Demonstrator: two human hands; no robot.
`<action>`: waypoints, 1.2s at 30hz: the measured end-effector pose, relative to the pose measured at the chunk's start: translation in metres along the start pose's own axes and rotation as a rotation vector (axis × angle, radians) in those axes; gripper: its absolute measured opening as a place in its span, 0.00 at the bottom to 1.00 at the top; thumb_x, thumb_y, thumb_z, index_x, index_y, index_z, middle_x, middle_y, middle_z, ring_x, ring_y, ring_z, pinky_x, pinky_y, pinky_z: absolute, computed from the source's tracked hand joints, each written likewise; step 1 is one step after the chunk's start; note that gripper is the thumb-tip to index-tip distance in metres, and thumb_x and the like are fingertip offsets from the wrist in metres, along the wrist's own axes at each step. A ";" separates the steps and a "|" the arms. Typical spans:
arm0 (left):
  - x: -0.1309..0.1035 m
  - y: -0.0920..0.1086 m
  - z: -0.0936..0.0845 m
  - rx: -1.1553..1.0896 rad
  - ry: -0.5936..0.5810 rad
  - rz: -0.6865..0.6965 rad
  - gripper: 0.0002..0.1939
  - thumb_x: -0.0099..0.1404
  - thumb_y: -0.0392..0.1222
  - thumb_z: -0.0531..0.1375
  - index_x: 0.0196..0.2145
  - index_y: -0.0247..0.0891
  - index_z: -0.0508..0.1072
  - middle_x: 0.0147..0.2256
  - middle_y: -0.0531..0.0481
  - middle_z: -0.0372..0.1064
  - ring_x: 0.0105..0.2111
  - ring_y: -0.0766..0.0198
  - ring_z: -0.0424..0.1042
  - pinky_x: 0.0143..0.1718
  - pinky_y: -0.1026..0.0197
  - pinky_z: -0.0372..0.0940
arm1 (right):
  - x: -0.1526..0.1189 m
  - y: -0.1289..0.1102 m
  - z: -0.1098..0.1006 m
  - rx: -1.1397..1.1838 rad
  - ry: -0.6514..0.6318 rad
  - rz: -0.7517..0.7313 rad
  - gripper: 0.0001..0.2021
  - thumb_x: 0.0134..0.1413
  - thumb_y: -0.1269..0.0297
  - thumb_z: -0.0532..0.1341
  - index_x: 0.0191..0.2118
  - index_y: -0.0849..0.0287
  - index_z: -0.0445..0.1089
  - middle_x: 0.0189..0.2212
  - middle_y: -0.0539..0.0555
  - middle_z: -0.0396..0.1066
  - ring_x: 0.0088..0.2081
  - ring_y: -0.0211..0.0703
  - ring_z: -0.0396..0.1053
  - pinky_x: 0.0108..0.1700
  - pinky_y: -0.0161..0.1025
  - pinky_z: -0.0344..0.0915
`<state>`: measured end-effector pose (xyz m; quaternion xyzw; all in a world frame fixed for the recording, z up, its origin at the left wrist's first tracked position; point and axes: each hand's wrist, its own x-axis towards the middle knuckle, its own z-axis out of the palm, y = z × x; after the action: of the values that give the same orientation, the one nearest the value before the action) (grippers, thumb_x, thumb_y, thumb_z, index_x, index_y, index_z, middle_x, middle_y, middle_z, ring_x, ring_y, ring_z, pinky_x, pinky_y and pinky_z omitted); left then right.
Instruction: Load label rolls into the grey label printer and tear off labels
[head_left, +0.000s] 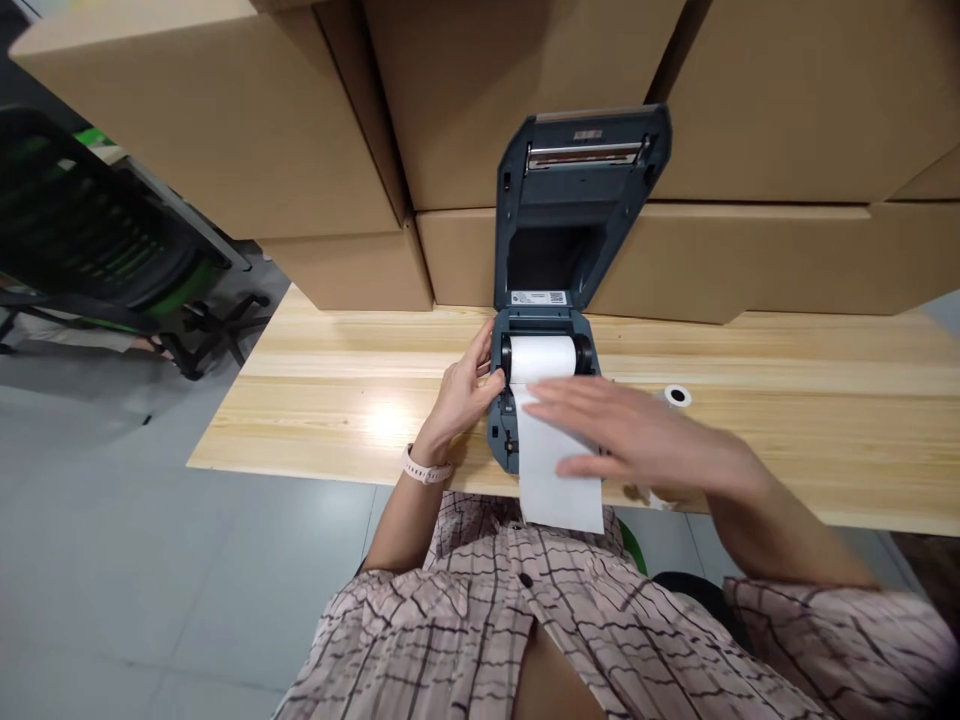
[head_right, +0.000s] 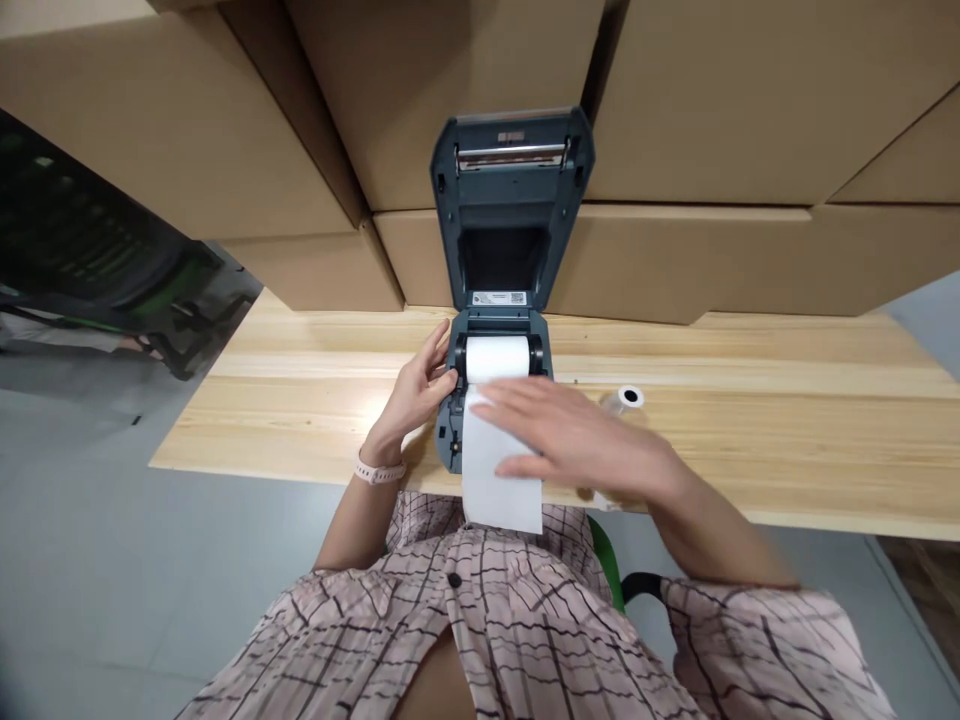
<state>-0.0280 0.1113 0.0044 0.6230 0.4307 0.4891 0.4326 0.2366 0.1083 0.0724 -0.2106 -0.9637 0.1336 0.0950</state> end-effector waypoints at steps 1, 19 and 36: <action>0.000 0.001 0.001 0.009 0.009 -0.005 0.40 0.72 0.43 0.61 0.78 0.45 0.55 0.75 0.40 0.58 0.73 0.45 0.64 0.75 0.36 0.59 | -0.011 -0.011 0.009 -0.033 0.014 0.006 0.37 0.71 0.39 0.60 0.76 0.53 0.61 0.77 0.59 0.58 0.76 0.60 0.60 0.72 0.60 0.66; -0.005 0.011 0.008 0.055 0.110 -0.099 0.37 0.72 0.56 0.65 0.72 0.43 0.65 0.73 0.38 0.63 0.69 0.44 0.69 0.65 0.42 0.71 | -0.016 -0.076 0.053 -0.282 0.260 0.115 0.38 0.65 0.47 0.69 0.68 0.72 0.64 0.72 0.74 0.64 0.74 0.66 0.63 0.70 0.59 0.71; -0.080 0.029 0.033 -0.127 -0.044 -0.272 0.57 0.72 0.56 0.68 0.80 0.59 0.31 0.81 0.48 0.37 0.79 0.43 0.47 0.76 0.38 0.58 | -0.028 -0.021 -0.019 0.308 0.323 0.076 0.19 0.73 0.48 0.62 0.63 0.43 0.75 0.62 0.52 0.79 0.62 0.50 0.78 0.67 0.56 0.75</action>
<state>-0.0045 0.0227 0.0088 0.5406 0.4698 0.4387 0.5428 0.2579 0.0818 0.0931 -0.2484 -0.8955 0.2472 0.2742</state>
